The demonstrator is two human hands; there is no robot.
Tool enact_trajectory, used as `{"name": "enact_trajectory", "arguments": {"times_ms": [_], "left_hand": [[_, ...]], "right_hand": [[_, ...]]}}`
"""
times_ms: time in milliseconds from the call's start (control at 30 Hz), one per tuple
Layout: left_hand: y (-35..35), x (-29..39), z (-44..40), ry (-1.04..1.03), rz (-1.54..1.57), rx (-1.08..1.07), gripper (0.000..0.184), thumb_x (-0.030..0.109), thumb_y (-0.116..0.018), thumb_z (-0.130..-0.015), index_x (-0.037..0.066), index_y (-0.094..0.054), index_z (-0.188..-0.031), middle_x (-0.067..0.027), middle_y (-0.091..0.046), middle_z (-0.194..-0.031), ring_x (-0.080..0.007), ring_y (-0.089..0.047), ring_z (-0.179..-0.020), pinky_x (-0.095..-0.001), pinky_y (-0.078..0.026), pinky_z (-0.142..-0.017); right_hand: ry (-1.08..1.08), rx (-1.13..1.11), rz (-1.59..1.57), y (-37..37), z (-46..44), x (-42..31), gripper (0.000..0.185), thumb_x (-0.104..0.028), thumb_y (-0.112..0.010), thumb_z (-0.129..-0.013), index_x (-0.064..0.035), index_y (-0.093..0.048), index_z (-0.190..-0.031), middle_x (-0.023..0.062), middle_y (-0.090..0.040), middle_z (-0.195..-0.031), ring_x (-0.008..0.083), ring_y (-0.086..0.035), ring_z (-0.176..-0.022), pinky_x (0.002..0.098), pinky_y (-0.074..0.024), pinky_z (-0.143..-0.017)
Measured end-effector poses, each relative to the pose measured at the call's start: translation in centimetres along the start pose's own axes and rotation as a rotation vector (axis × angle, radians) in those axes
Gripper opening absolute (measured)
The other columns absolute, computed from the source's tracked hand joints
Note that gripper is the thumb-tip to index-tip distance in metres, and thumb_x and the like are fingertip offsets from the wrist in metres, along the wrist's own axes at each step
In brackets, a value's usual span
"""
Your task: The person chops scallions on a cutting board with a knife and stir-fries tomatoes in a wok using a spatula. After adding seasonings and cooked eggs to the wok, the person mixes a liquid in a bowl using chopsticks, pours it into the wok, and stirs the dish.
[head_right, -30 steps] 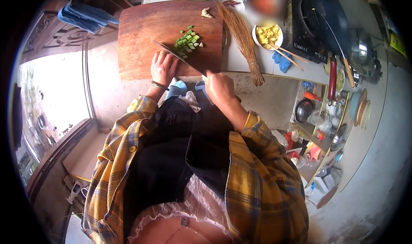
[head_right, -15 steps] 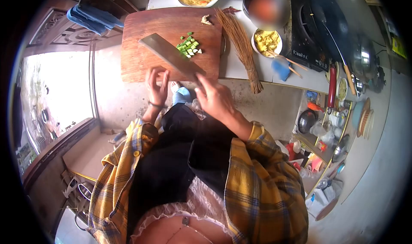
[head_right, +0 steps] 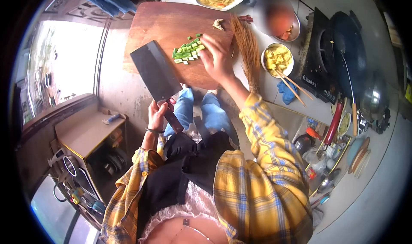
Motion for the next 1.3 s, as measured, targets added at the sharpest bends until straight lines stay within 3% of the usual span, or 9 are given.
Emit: {"name": "enact_trajectory", "arguments": {"times_ms": [200,400,700,933,1067,1133,1200,1267,1300], "left_hand": [[1.4,-3.2,-2.5,0.019,-0.017,0.111,0.015,0.015,-0.058,-0.097,0.002,-0.060,-0.091,-0.0040,-0.064,-0.073,-0.0102,-0.058,-0.057,-0.0246,-0.047,-0.049],[0.5,-3.1,-4.8,0.037,-0.018,0.028,0.019,0.018,-0.059,-0.097,0.002,-0.059,-0.085,-0.0036,-0.063,-0.071,-0.0097,-0.058,-0.056,-0.0243,-0.046,-0.049],[-2.1,0.6,-4.1,-0.041,-0.129,-0.015,0.019,0.016,-0.061,-0.095,0.001,-0.059,-0.083,-0.0027,-0.064,-0.067,-0.0086,-0.059,-0.056,-0.0243,-0.047,-0.049],[-15.2,9.2,-4.4,-0.249,-0.249,-0.261,0.014,0.011,-0.061,-0.094,-0.002,-0.058,-0.091,-0.0036,-0.064,-0.067,-0.0095,-0.059,-0.056,-0.0243,-0.047,-0.050],[-27.5,15.2,-3.7,-0.560,-0.458,-0.348,0.027,0.017,-0.068,-0.087,-0.007,-0.057,-0.078,-0.0101,-0.065,-0.062,-0.0117,-0.060,-0.054,-0.0301,-0.048,-0.050],[-33.5,15.6,-5.9,-0.769,-0.720,-0.326,0.030,0.019,-0.073,-0.082,-0.007,-0.059,-0.076,-0.0118,-0.068,-0.065,-0.0141,-0.064,-0.058,-0.0290,-0.048,-0.051],[-40.0,16.9,-6.0,-0.856,-0.718,-0.368,0.032,0.021,-0.073,-0.081,-0.007,-0.059,-0.074,-0.0124,-0.067,-0.064,-0.0141,-0.065,-0.058,-0.0284,-0.048,-0.051],[-44.8,17.6,-5.5,-0.601,-0.502,-0.517,0.027,0.018,-0.068,-0.084,-0.004,-0.058,-0.072,-0.0109,-0.067,-0.064,-0.0149,-0.064,-0.053,-0.0287,-0.049,-0.049],[-46.7,17.2,-6.8,-0.687,-0.556,-0.460,0.029,0.022,-0.066,-0.081,-0.004,-0.061,-0.070,-0.0121,-0.067,-0.062,-0.0200,-0.066,-0.056,-0.0314,-0.052,-0.054]], "right_hand": [[0.020,0.011,0.107,-5.2,-2.0,1.4,0.034,-0.018,-0.062,-0.090,-0.0001,-0.061,-0.119,0.0161,-0.059,-0.128,0.0319,-0.052,-0.124,0.0404,-0.0394,-0.106],[-0.027,0.061,-0.029,-10.4,-0.9,-2.8,0.028,-0.015,-0.066,-0.085,0.0000,-0.065,-0.109,0.0150,-0.064,-0.117,0.0316,-0.057,-0.115,0.0399,-0.0462,-0.099],[-0.062,0.161,-0.030,-10.0,-0.3,-6.5,0.046,-0.016,-0.078,-0.074,-0.0023,-0.062,-0.115,0.0135,-0.059,-0.124,0.0326,-0.054,-0.119,0.0406,-0.0449,-0.101],[0.038,0.466,0.164,7.0,-4.8,-9.3,0.043,-0.017,-0.078,-0.075,-0.0030,-0.064,-0.113,0.0130,-0.060,-0.121,0.0319,-0.057,-0.115,0.0395,-0.0470,-0.098],[0.092,0.710,0.391,20.2,-6.2,-9.5,0.044,-0.026,-0.074,-0.081,-0.0048,-0.063,-0.118,0.0167,-0.060,-0.121,0.0337,-0.056,-0.113,0.0407,-0.0470,-0.095],[0.081,0.753,0.366,26.2,-6.8,-7.1,0.037,-0.024,-0.068,-0.084,-0.0059,-0.065,-0.116,0.0167,-0.060,-0.120,0.0338,-0.057,-0.112,0.0409,-0.0473,-0.094],[0.156,0.786,0.476,32.1,-7.3,-4.8,0.025,-0.014,-0.065,-0.083,-0.0063,-0.067,-0.106,0.0140,-0.062,-0.111,0.0331,-0.059,-0.105,0.0396,-0.0489,-0.090],[0.125,0.822,0.461,37.0,-7.3,-1.9,0.018,-0.010,-0.064,-0.081,-0.0071,-0.067,-0.099,0.0119,-0.063,-0.104,0.0323,-0.060,-0.100,0.0390,-0.0494,-0.088],[0.094,0.799,0.458,39.0,-7.1,-0.7,0.015,-0.009,-0.064,-0.081,-0.0080,-0.067,-0.095,0.0108,-0.063,-0.102,0.0316,-0.060,-0.099,0.0394,-0.0500,-0.086]]}}
Point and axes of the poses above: each hand's wrist, its own z-axis away from the middle knuckle, its own y-axis out of the back of the hand, x = y × z, the point moved 5 cm from there along -z, towards the middle knuckle
